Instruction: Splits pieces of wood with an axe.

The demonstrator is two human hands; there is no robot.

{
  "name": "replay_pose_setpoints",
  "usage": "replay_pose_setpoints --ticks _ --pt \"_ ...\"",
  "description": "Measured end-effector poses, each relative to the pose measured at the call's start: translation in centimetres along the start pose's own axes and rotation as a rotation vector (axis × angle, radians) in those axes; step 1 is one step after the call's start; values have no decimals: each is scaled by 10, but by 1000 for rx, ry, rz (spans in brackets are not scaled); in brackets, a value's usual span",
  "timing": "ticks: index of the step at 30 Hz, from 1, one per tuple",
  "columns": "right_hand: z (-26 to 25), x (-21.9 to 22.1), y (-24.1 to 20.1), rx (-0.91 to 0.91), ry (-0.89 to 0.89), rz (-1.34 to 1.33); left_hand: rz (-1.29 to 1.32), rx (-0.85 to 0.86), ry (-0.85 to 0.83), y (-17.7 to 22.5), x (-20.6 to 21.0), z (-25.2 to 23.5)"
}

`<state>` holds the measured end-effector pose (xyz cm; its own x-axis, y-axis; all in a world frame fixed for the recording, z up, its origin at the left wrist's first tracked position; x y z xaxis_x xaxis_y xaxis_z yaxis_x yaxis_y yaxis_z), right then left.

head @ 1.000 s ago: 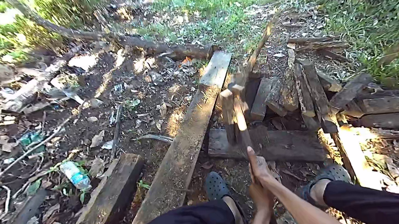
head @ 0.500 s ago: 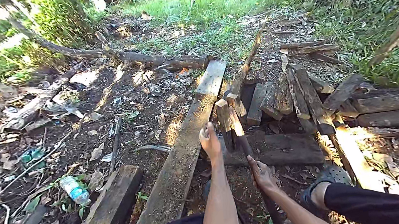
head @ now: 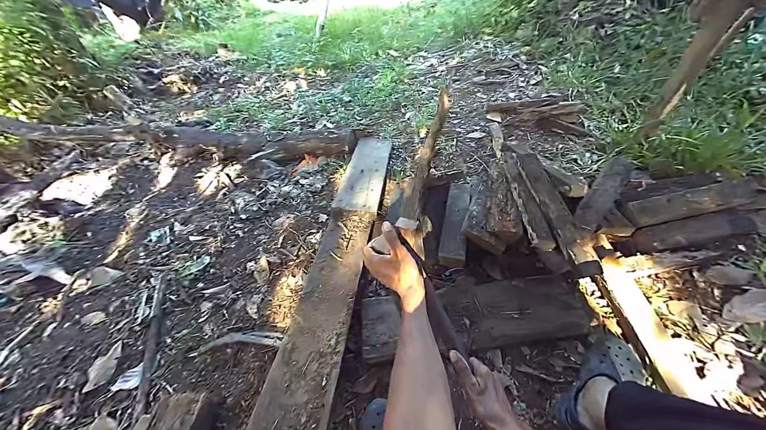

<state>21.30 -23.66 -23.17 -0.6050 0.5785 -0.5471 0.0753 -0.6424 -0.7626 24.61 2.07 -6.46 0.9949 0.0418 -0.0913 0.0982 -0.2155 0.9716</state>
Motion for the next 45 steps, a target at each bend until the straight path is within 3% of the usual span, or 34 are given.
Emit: replay_pose_setpoints --ticks 5,12,16,24,31,37,42,45 --pt "-6 -16 -5 -15 9 35 -118 85 72 -1 -1 -10" --pt "-11 -26 -8 -30 -54 15 -7 229 23 -1 -10 -19" --pt "-36 -56 16 -16 -177 -46 136 353 -210 15 -7 -18" --pt "-39 -83 37 68 -365 -275 475 219 -735 -1 4 -22" --pt "-33 -89 45 75 -473 -312 556 193 -853 -19 -18 -40" --pt "-23 -87 49 83 -431 -290 559 184 -716 -22 -19 -40" --pt "11 -59 33 125 -311 -269 354 223 -383 -14 -18 -3" --pt "30 -55 17 149 -251 -212 230 269 -266 -7 -19 15"
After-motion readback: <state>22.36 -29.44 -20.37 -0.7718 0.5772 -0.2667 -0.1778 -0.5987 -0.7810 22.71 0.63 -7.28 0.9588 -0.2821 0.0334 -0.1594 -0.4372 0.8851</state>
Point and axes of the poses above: each hand's wrist, its own z-axis away from the middle knuckle, its own x-axis out of the palm, y = z × x, the point moved 8 cm from there along -z, towards the middle knuckle, and after that the axes turned 6 degrees about z, right-handed, at the moved point
